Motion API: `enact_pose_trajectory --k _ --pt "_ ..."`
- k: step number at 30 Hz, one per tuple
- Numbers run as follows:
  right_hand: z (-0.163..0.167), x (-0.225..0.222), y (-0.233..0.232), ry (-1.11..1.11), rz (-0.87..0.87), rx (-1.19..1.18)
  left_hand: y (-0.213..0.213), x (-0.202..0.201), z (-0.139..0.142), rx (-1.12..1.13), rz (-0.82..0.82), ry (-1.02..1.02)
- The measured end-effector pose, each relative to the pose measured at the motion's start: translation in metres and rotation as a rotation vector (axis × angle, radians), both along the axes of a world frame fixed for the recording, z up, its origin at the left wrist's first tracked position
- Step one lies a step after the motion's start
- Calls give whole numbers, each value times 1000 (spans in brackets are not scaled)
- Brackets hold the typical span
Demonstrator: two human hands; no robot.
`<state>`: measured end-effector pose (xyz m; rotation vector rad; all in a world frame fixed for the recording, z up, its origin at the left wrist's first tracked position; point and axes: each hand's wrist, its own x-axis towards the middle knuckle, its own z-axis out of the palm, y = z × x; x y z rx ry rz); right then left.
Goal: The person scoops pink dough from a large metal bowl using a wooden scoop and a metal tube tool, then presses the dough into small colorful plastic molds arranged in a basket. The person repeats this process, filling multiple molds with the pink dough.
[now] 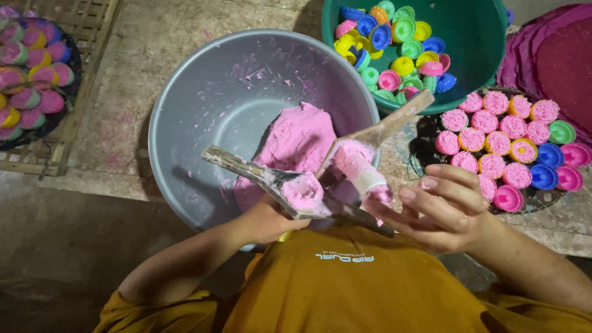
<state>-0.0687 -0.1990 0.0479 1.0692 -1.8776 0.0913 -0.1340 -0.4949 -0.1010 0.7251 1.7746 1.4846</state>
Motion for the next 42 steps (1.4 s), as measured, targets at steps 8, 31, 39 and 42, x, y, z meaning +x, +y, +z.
enact_pose_trajectory --k 8,31,39,42 --pt "-44 21 30 -140 -7 -786 3 -5 50 167 387 704" --pt "-162 -12 76 -836 36 -1128 26 21 32 179 740 1272" --pt "-158 -17 62 -995 167 -1195 -22 24 -48 356 1017 581" --pt "-154 -20 55 -1005 91 -993 -60 31 -78 145 1288 637"
